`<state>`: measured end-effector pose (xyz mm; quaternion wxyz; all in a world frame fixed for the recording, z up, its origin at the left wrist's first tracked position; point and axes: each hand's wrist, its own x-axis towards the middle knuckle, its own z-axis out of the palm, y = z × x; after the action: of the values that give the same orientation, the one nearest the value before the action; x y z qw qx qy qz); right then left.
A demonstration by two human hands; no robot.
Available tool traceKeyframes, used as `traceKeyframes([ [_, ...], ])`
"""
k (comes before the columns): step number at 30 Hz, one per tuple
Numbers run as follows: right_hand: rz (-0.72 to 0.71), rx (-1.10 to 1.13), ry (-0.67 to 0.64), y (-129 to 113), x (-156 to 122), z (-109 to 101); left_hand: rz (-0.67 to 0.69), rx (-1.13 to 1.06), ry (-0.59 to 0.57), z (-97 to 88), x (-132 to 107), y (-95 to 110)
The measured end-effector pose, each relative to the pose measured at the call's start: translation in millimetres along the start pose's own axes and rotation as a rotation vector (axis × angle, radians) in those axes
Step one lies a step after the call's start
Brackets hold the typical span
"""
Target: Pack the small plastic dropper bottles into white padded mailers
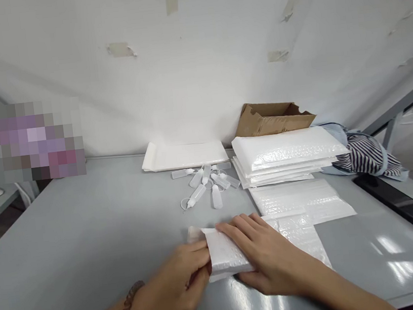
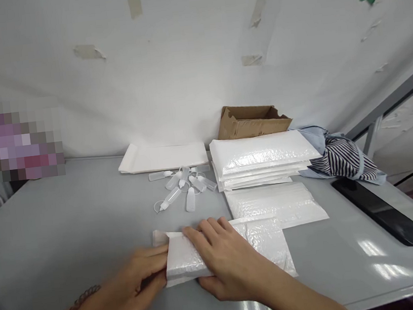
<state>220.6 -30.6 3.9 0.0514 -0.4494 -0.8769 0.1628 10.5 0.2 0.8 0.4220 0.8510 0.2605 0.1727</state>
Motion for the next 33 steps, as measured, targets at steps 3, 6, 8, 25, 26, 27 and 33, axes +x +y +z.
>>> traceKeyframes([
  [3,-0.017,0.010,-0.027,-0.6,0.5,-0.6,-0.007,-0.032,-0.096,-5.1,1.0,1.6],
  [6,-0.036,0.014,-0.044,-0.2,1.0,-0.8,-0.037,-0.049,-0.162,-8.8,3.0,2.6],
  [8,-0.034,0.015,-0.045,0.5,1.0,-0.9,-0.044,-0.061,-0.181,-12.0,4.5,3.6],
  [25,-0.044,-0.167,0.063,4.0,3.7,5.5,-0.568,-0.289,0.005,-34.6,6.8,-18.9],
  [26,-0.051,-0.171,0.096,2.9,3.6,4.1,-0.569,-0.287,-0.012,-34.0,7.0,-17.1],
  [27,-0.062,-0.175,0.134,1.7,3.4,2.8,-0.578,-0.280,-0.022,-33.4,7.1,-15.9],
  [33,-0.207,-0.213,0.325,-5.4,1.6,4.5,-0.674,-0.286,-0.045,-31.5,7.4,-17.7],
])
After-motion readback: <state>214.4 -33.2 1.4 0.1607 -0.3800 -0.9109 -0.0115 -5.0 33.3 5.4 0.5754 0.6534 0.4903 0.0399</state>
